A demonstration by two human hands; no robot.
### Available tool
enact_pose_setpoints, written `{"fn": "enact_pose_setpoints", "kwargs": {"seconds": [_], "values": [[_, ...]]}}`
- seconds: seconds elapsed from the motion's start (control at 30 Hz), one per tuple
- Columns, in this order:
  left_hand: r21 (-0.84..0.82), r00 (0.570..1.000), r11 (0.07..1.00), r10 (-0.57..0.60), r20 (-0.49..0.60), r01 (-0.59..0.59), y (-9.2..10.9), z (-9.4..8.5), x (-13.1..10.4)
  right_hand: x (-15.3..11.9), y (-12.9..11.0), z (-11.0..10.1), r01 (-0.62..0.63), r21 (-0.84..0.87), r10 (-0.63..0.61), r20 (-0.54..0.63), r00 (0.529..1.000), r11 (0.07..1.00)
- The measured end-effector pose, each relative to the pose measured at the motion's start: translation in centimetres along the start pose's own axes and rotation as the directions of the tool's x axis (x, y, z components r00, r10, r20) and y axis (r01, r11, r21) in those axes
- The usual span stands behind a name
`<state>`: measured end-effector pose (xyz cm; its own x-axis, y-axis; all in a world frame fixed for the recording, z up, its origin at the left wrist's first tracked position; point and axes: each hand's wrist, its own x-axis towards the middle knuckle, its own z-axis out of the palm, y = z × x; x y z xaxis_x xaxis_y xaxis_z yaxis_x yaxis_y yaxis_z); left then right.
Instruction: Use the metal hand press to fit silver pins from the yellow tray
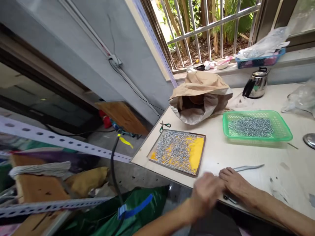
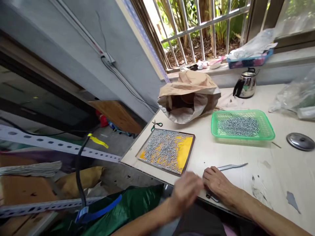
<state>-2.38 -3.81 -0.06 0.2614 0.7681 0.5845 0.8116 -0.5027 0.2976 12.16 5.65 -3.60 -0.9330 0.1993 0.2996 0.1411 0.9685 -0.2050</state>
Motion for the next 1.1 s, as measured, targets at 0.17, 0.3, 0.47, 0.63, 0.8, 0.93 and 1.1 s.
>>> {"fn": "enact_pose_setpoints", "kwargs": {"seconds": [0.17, 0.3, 0.47, 0.63, 0.8, 0.93, 1.1], "values": [[0.492, 0.831, 0.75, -0.549, 0.09, 0.443, -10.7, -2.9, 3.3, 2.2, 2.4, -6.5, -0.044, 0.181, 0.118, -0.423, 0.899, 0.983], [0.584, 0.726, 0.695, -0.643, 0.242, 0.42, -14.7, -1.9, 3.7, 2.0, 7.7, -11.7, -0.42, -0.084, 0.319, -0.521, 0.792, 0.904], [0.502, 0.786, 0.769, -0.566, 0.248, 0.396, -15.1, -1.9, 4.2, -2.8, 6.5, -11.7, -0.538, 0.032, 0.531, -0.219, 0.819, 0.843], [0.026, 0.763, 0.795, -0.59, 0.265, 0.606, -10.7, -2.3, 4.4, -7.1, 0.0, -7.5, -0.555, 0.156, 0.527, 0.19, 0.829, 0.817], [-0.219, 0.489, 0.456, -0.638, 0.595, 0.863, -2.9, 0.0, 3.5, -9.0, -2.2, -5.2, -0.579, 0.094, 0.562, 0.156, 0.812, 0.81], [-0.179, 0.377, 0.352, -0.645, 0.665, 0.919, -0.3, 1.8, 2.4, -9.0, -2.5, -4.7, -0.539, 0.042, 0.536, 0.067, 0.842, 0.842], [-0.104, 0.324, 0.358, -0.639, 0.697, 0.928, 0.1, 2.2, 2.3, -9.2, -3.2, -4.5, -0.484, -0.059, 0.483, -0.043, 0.875, 0.873]]}}
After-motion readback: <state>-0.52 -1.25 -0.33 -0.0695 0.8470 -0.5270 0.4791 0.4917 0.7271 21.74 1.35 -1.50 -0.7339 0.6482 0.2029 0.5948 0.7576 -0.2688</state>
